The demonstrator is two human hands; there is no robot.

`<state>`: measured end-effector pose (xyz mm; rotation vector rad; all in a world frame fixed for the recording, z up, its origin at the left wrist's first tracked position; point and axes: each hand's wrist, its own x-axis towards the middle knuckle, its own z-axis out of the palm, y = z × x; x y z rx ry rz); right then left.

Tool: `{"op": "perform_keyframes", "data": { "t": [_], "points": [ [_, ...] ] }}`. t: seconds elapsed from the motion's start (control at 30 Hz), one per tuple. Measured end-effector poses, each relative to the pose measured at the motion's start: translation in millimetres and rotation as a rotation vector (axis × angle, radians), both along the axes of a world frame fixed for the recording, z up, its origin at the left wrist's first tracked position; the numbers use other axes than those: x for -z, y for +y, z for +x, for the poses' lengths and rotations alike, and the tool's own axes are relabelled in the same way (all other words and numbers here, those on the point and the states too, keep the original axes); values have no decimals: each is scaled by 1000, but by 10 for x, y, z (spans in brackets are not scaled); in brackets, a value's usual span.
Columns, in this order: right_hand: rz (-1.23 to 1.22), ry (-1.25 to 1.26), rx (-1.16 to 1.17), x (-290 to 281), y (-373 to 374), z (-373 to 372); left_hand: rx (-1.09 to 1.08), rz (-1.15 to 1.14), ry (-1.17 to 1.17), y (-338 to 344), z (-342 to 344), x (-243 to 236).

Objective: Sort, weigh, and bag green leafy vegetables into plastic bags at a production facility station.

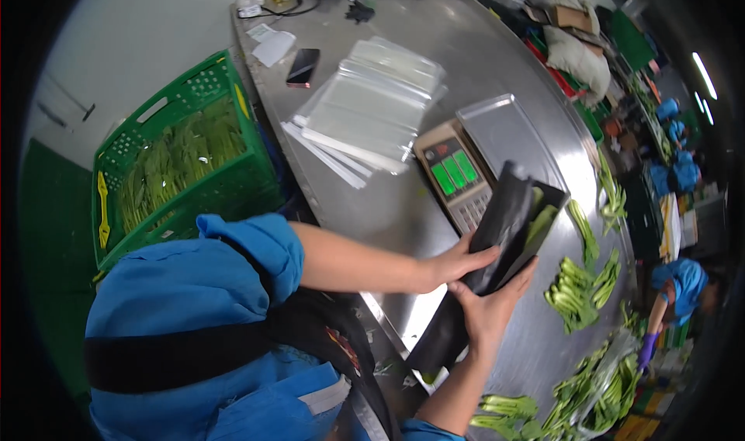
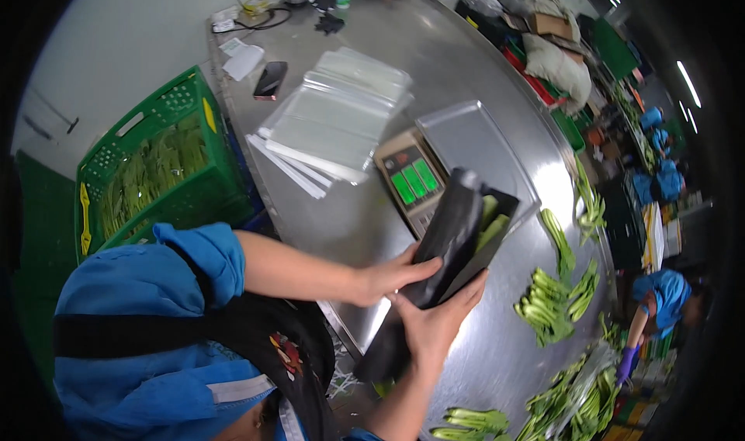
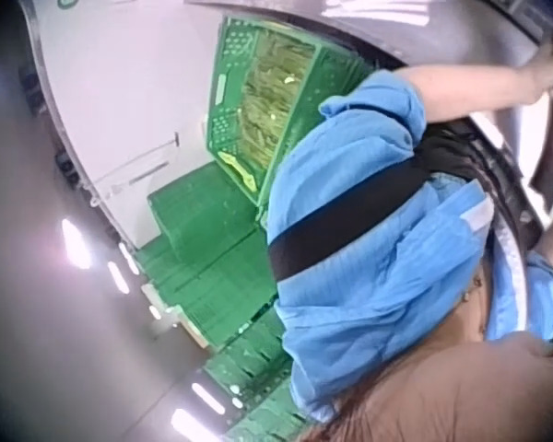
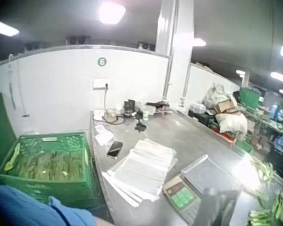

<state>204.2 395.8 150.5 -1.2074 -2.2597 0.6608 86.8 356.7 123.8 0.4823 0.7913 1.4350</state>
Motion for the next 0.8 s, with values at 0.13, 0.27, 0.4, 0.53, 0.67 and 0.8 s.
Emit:
{"op": "perform_keyframes", "data": {
  "t": [0.13, 0.27, 0.4, 0.53, 0.67, 0.8],
  "points": [
    [-350, -100, -193, 124, -131, 14, 285, 45, 546, -467, -231, 712],
    [-508, -188, -164, 993, -757, 445, 84, -170, 1159, -203, -1856, 1343],
    [-388, -257, 26, 1077, -1179, 288, -230, -327, 1516, -139, -2988, 1449],
    [-381, -291, 75, 1034, -1272, 62, -191, -99, 1852, -140, -3248, 1845],
    [-341, -272, 200, 1092, -1379, 28, -581, -86, 1752, -5, -3061, 1487],
    [-271, -256, 239, 1168, -1438, -98, 10, -183, 1763, -142, -2929, 1589]
  ]
}}
